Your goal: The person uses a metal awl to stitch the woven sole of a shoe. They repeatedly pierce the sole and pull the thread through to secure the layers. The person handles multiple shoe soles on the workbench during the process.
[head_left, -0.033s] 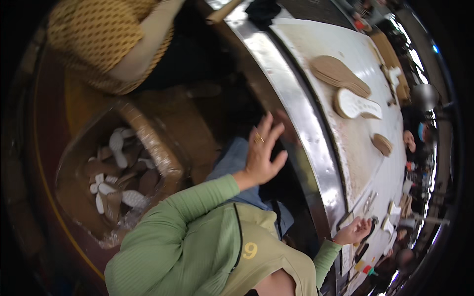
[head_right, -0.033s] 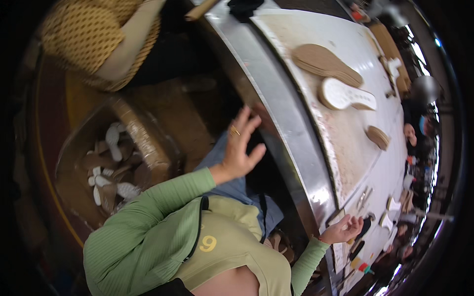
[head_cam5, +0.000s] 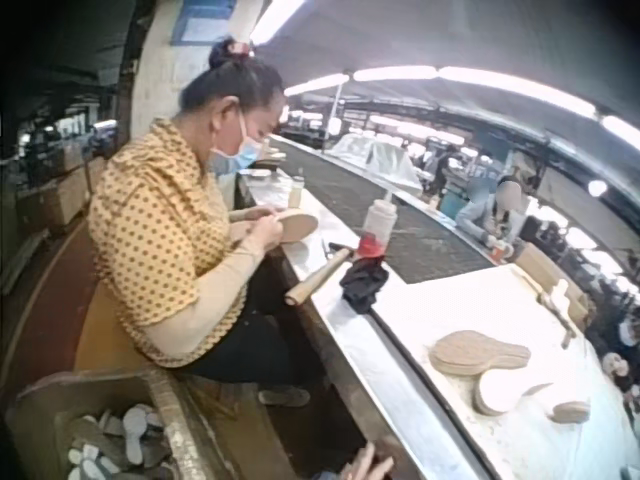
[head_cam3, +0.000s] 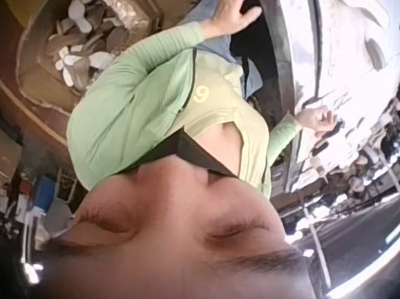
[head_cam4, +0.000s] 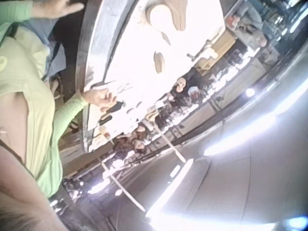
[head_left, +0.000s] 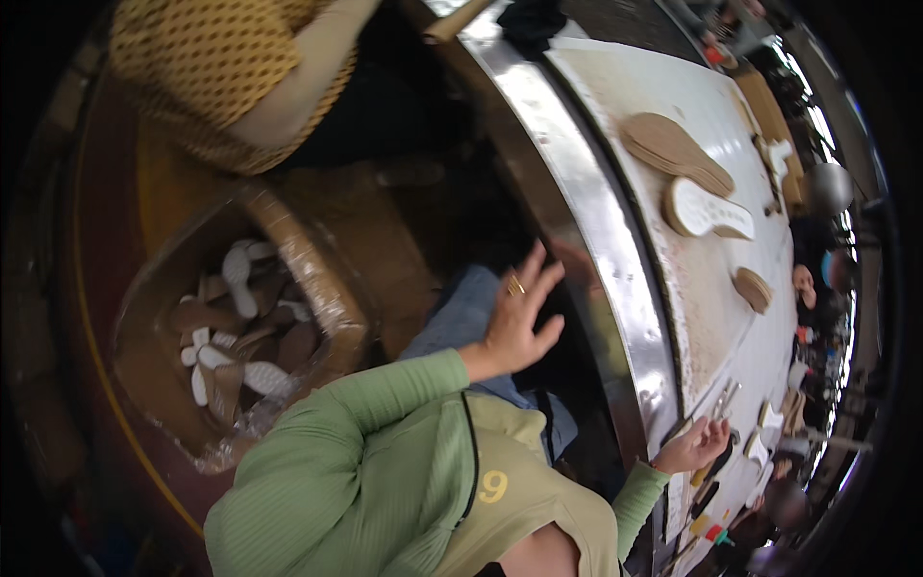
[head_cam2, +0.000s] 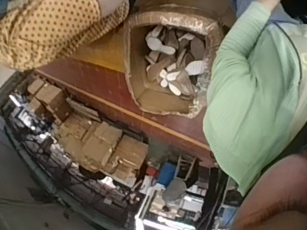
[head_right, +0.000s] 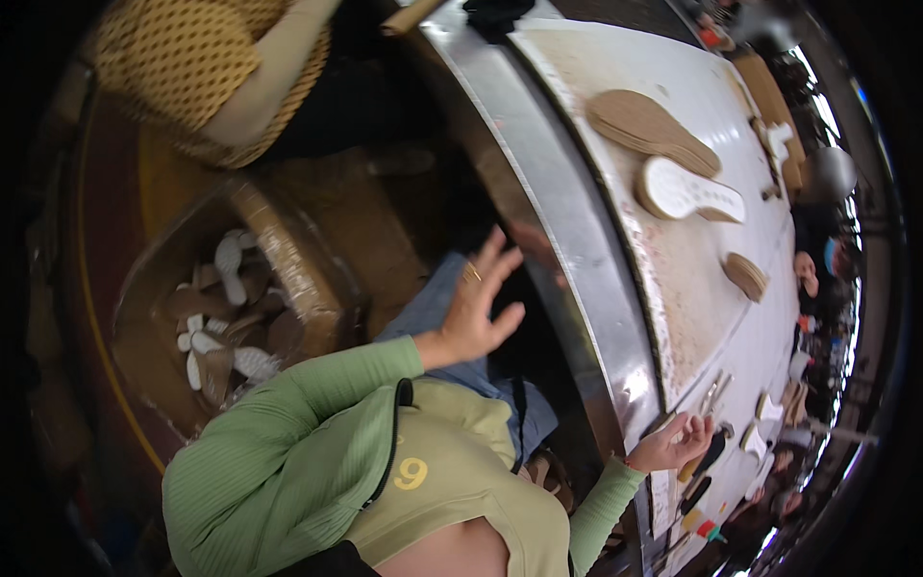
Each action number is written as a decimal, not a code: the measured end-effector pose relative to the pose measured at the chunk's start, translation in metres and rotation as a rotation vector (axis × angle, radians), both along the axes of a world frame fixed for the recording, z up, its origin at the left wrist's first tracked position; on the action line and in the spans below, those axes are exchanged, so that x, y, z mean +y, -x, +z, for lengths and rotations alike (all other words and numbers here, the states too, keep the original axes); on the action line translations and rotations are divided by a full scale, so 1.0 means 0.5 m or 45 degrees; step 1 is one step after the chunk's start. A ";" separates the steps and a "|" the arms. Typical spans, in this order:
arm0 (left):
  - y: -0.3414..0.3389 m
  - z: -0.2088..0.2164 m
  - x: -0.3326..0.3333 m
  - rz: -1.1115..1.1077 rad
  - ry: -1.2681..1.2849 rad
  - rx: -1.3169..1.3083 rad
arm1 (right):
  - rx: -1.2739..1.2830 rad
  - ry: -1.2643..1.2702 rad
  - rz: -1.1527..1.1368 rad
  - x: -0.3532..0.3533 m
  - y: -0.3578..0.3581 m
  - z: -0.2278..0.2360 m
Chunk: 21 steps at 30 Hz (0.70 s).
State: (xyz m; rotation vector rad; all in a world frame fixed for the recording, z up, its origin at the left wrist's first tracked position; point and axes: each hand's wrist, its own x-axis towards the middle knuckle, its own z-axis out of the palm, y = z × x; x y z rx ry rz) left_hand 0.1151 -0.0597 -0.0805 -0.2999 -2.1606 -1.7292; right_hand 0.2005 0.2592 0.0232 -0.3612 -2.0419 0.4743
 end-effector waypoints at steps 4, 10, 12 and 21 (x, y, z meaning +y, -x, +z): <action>-0.125 -0.031 -0.014 -0.767 0.138 -0.700 | -0.056 0.170 0.564 -0.099 0.122 -0.008; -0.071 -0.033 -0.147 -0.261 0.372 -0.545 | -0.405 0.069 1.037 -0.241 0.262 0.055; -0.061 -0.044 -0.209 -0.159 0.475 -0.628 | -0.583 0.279 1.187 -0.245 0.297 0.049; -0.115 -0.160 -0.271 -0.041 0.963 -1.054 | -0.665 -0.702 1.242 -0.263 0.291 0.025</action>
